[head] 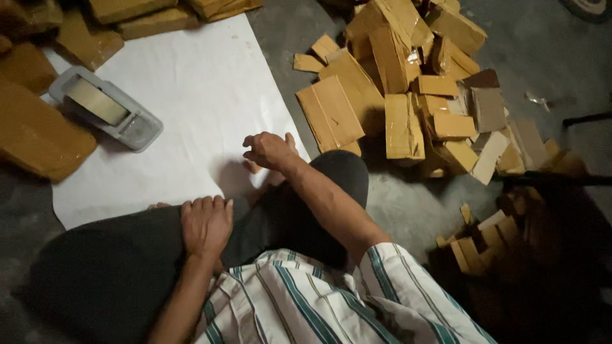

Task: The person sits on the floor and repeatedly folds and seals small cardboard boxes using a handheld tape dispenser. They fold the flaps, apply tape to secure the seams, and place the finished boxes aside.

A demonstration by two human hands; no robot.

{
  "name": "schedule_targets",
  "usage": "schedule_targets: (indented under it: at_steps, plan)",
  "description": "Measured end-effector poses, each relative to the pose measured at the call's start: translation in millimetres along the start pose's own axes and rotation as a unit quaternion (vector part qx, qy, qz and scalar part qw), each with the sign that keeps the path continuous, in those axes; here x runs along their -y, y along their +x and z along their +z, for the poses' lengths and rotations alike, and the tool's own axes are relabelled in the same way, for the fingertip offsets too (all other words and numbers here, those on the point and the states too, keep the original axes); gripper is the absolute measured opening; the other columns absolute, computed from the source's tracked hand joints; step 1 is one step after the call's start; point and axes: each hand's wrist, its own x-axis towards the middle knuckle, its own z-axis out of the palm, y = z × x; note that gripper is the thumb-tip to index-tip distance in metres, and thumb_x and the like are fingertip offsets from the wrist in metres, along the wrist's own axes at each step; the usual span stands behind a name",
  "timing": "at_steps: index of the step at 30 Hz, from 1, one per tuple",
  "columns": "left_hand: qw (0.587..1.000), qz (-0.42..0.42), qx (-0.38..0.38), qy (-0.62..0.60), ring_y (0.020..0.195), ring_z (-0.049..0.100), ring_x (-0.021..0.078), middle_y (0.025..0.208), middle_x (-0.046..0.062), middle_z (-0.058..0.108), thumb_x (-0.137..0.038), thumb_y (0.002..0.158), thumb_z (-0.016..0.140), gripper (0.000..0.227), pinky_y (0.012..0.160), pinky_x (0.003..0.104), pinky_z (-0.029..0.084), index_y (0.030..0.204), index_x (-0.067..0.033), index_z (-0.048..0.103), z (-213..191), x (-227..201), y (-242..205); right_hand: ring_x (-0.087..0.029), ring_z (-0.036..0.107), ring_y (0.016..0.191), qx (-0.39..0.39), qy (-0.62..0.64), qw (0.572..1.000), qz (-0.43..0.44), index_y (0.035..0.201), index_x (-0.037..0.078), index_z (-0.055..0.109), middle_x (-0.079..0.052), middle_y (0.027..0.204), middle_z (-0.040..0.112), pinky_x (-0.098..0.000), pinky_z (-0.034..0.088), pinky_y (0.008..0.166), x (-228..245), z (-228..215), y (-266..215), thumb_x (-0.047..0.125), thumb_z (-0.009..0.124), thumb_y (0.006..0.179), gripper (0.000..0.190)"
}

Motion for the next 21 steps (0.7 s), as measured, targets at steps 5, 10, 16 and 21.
schedule_targets:
  at_steps: [5,10,16,21]
  plan:
    - [1.0,-0.007,-0.022,-0.002,0.078,0.069,0.0289,0.079,0.01,0.072,-0.038,0.096,0.062,0.033,0.082,0.046,0.049,0.081,-0.0099,0.073,7,-2,0,-0.029,0.07,0.103,-0.002,-0.067,0.998,-0.013,0.117,0.021,0.073,-0.007,0.103,0.076,-0.0689,0.041,0.094,-7,3,-11,0.034,0.073,0.086,0.033]
    - [0.999,-0.028,0.017,-0.005,0.078,0.071,0.0299,0.079,0.012,0.074,-0.037,0.097,0.061,0.035,0.079,0.047,0.05,0.078,-0.0101,0.074,17,-1,4,-0.033,0.073,0.085,-0.099,0.01,0.989,-0.108,0.112,0.013,0.073,-0.01,0.088,0.077,-0.0454,0.057,0.077,-39,21,2,0.033,0.075,0.087,0.032]
    - [0.995,-0.079,0.067,0.0,0.08,0.072,0.0315,0.083,0.013,0.076,-0.033,0.095,0.06,0.032,0.079,0.048,0.051,0.079,-0.0113,0.077,40,-1,15,-0.036,0.071,0.083,-0.119,-0.032,0.974,-0.189,0.106,0.008,0.074,-0.015,0.083,0.075,-0.0453,0.057,0.077,-54,40,12,0.029,0.078,0.084,0.03]
    - [0.996,-0.08,0.036,0.001,0.081,0.071,0.0326,0.081,0.015,0.075,-0.039,0.094,0.059,0.037,0.081,0.049,0.048,0.08,-0.0101,0.077,57,-12,18,-0.034,0.073,0.084,-0.131,0.011,0.973,-0.19,0.109,0.008,0.073,-0.015,0.087,0.076,-0.044,0.058,0.076,-53,28,6,0.03,0.078,0.086,0.032]
